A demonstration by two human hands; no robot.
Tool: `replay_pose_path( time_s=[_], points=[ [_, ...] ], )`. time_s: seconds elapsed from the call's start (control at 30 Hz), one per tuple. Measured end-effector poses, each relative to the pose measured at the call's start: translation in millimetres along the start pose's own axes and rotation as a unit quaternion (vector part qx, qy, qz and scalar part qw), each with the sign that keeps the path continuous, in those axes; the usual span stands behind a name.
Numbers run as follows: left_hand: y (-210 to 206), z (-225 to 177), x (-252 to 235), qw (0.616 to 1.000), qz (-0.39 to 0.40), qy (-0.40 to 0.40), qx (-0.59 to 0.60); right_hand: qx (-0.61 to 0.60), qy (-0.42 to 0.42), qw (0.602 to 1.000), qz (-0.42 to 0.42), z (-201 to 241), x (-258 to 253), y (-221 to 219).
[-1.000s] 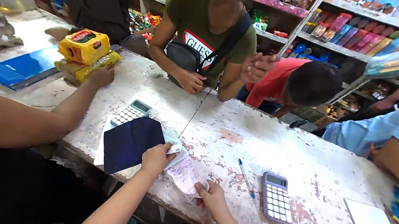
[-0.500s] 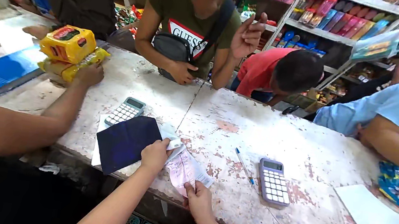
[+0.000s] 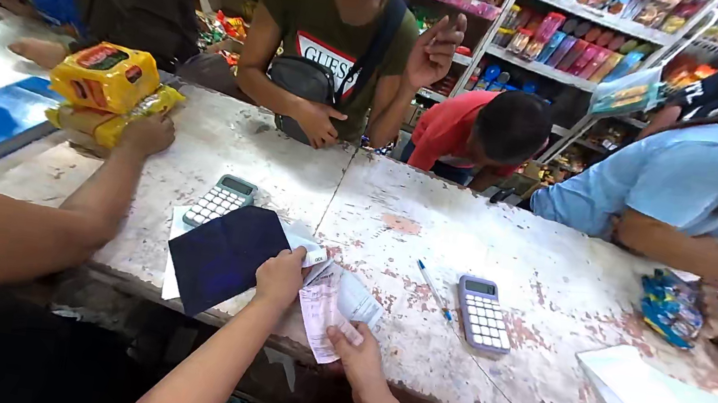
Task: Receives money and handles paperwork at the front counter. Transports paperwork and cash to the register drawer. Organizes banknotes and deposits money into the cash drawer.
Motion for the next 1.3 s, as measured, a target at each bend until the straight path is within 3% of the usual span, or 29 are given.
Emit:
replay_pose_path(
  time_s=[0.1, 0.23, 0.33, 0.47, 0.6, 0.73, 0.8, 0.87, 0.93, 1.0, 1.07, 1.17, 1.23, 1.3],
  points=[
    [1, 0, 0, 1.000, -0.004, -0.005, 0.002, -0.105, -0.021, 0.994, 0.015, -4, 9, 0],
    [3, 1, 1, 1.000, 0.002, -0.012, 0.010, -0.076, -0.064, 0.993, 0.055, -4, 37, 9],
    [1, 4, 0, 1.000, -0.002, -0.021, 0.018, -0.054, -0.053, 0.994, 0.079, 41, 31, 51],
    [9, 9, 2, 0.996, -0.024, -0.044, 0.067, -0.094, 0.000, 0.996, 0.010, 108, -41, 102],
    [15, 20, 9, 0.987, -0.048, -0.071, 0.135, -0.189, -0.032, 0.981, -0.003, 111, -122, 97],
    [14, 41, 10, 0.953, -0.119, -0.144, 0.239, -0.241, -0.050, 0.969, -0.019, 115, -164, 85],
    [14, 57, 14, 0.922, -0.159, -0.178, 0.306, -0.173, -0.053, 0.983, -0.025, 116, -175, 79],
    [17, 73, 23, 0.892, -0.180, -0.173, 0.378, 0.018, -0.045, 0.997, -0.057, 118, -179, 79],
    [20, 91, 36, 0.874, -0.186, -0.139, 0.428, 0.252, -0.028, 0.961, -0.115, 125, -171, 81],
    [19, 114, 46, 0.876, -0.181, -0.094, 0.438, 0.383, 0.015, 0.911, -0.155, 132, -159, 73],
    [15, 139, 54, 0.888, -0.184, -0.048, 0.420, 0.451, 0.101, 0.874, -0.148, 132, -147, 48],
    [7, 170, 66, 0.896, -0.210, 0.027, 0.391, 0.500, 0.225, 0.836, -0.032, 114, -134, -9],
    [5, 183, 74, 0.893, -0.224, 0.067, 0.384, 0.493, 0.247, 0.834, 0.013, 108, -133, -37],
    [2, 192, 79, 0.894, -0.218, 0.097, 0.380, 0.509, 0.207, 0.834, 0.048, 112, -134, -53]
  ],
)
Point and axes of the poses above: each hand's wrist, its own x-axis away from the middle knuckle, its own y-axis out of the back of the hand, z = x × y, the point moved 3 cm from there along -x, towards the middle knuckle, and after that the axes turned 15 degrees about z, right-handed, at the moved point
